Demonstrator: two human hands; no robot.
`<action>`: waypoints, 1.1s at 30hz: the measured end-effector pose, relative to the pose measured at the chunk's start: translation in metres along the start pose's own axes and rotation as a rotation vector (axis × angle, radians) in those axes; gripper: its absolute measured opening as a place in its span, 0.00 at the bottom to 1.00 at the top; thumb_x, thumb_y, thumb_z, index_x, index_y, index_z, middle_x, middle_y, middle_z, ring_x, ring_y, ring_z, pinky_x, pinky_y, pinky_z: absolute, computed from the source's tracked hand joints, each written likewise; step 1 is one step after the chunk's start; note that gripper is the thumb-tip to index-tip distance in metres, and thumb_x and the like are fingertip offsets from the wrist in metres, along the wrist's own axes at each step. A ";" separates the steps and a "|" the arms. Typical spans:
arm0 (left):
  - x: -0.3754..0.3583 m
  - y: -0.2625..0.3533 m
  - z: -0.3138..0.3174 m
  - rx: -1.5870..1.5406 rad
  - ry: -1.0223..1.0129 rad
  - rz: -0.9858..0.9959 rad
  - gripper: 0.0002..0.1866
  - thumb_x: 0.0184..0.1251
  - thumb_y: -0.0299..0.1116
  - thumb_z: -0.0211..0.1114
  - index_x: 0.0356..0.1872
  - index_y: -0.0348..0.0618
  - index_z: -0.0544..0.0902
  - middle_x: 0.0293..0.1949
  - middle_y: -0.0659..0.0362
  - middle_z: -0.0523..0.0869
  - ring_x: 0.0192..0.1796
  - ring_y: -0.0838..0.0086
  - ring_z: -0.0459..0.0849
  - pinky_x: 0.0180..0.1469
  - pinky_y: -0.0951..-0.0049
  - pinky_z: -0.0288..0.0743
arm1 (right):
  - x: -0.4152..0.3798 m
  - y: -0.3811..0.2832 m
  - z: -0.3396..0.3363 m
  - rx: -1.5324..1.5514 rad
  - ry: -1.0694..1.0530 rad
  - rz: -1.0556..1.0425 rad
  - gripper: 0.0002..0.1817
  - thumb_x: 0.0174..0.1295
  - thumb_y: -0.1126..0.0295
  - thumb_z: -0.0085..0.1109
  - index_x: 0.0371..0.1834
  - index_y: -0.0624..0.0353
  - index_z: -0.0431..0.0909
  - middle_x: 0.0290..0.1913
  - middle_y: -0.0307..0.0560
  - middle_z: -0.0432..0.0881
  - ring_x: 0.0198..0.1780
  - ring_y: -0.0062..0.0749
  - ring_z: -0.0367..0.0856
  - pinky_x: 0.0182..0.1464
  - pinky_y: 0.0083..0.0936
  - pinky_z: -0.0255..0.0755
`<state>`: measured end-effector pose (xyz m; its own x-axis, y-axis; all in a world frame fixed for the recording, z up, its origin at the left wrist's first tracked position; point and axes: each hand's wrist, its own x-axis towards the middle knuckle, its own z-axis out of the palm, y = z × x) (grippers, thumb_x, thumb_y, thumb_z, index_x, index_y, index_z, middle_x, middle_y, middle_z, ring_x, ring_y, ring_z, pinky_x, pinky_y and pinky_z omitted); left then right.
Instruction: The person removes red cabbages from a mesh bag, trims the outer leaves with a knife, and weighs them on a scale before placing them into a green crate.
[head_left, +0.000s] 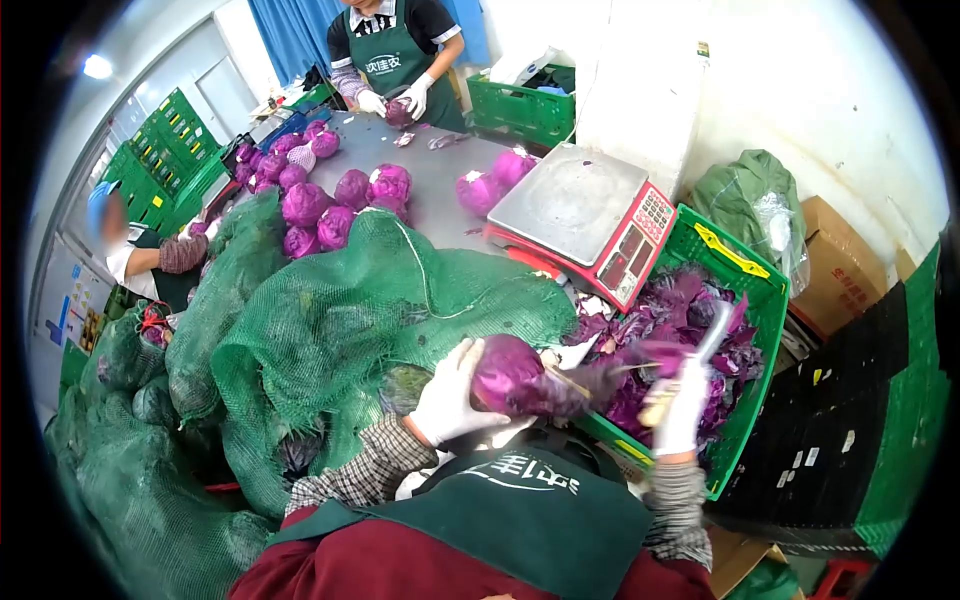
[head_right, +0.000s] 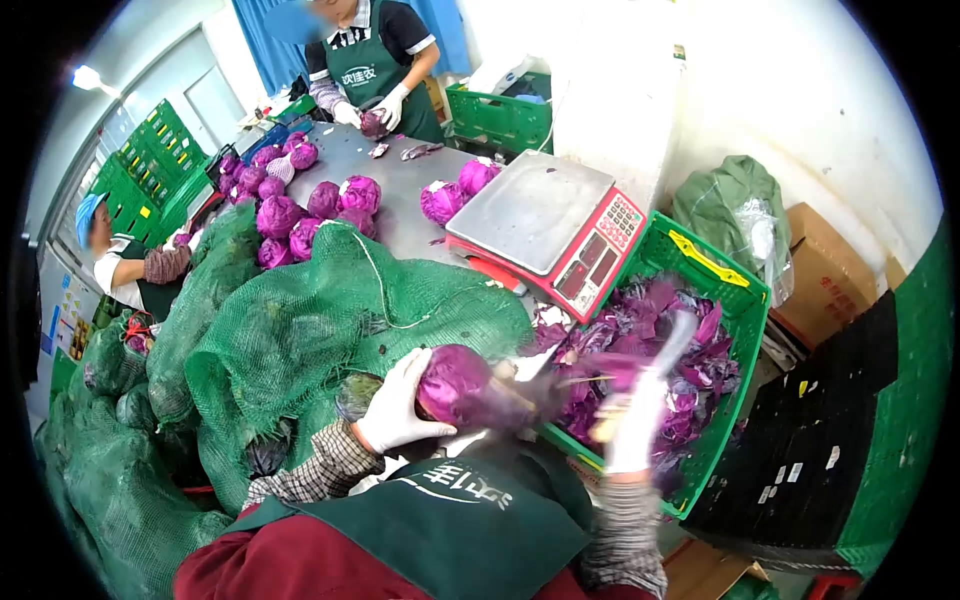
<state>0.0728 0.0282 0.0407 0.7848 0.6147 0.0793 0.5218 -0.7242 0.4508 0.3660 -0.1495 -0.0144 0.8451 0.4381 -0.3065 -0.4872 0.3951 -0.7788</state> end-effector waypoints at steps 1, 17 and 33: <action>0.003 -0.005 0.001 -0.019 0.027 -0.007 0.62 0.37 0.58 0.79 0.73 0.39 0.56 0.69 0.38 0.61 0.67 0.42 0.64 0.67 0.54 0.66 | 0.060 -0.002 -0.061 -0.602 0.022 -0.430 0.12 0.72 0.61 0.49 0.51 0.54 0.67 0.21 0.37 0.71 0.12 0.25 0.68 0.14 0.22 0.66; 0.027 0.020 0.003 0.090 0.005 -0.178 0.66 0.36 0.68 0.74 0.72 0.32 0.55 0.64 0.39 0.67 0.61 0.44 0.71 0.62 0.53 0.70 | -0.055 -0.006 0.050 -0.921 -0.685 -0.415 0.11 0.60 0.69 0.63 0.42 0.64 0.77 0.29 0.47 0.79 0.26 0.31 0.75 0.32 0.25 0.73; 0.044 0.049 0.001 0.017 -0.235 0.065 0.66 0.38 0.67 0.74 0.73 0.34 0.53 0.70 0.28 0.55 0.71 0.36 0.58 0.71 0.47 0.55 | -0.051 0.046 0.022 -1.157 -0.901 -1.163 0.25 0.69 0.73 0.47 0.66 0.75 0.60 0.64 0.70 0.68 0.58 0.53 0.77 0.58 0.38 0.73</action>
<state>0.1336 0.0193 0.0652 0.8720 0.4787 -0.1025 0.4720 -0.7663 0.4360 0.2960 -0.1360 -0.0222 0.0584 0.7786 0.6248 0.8700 0.2673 -0.4143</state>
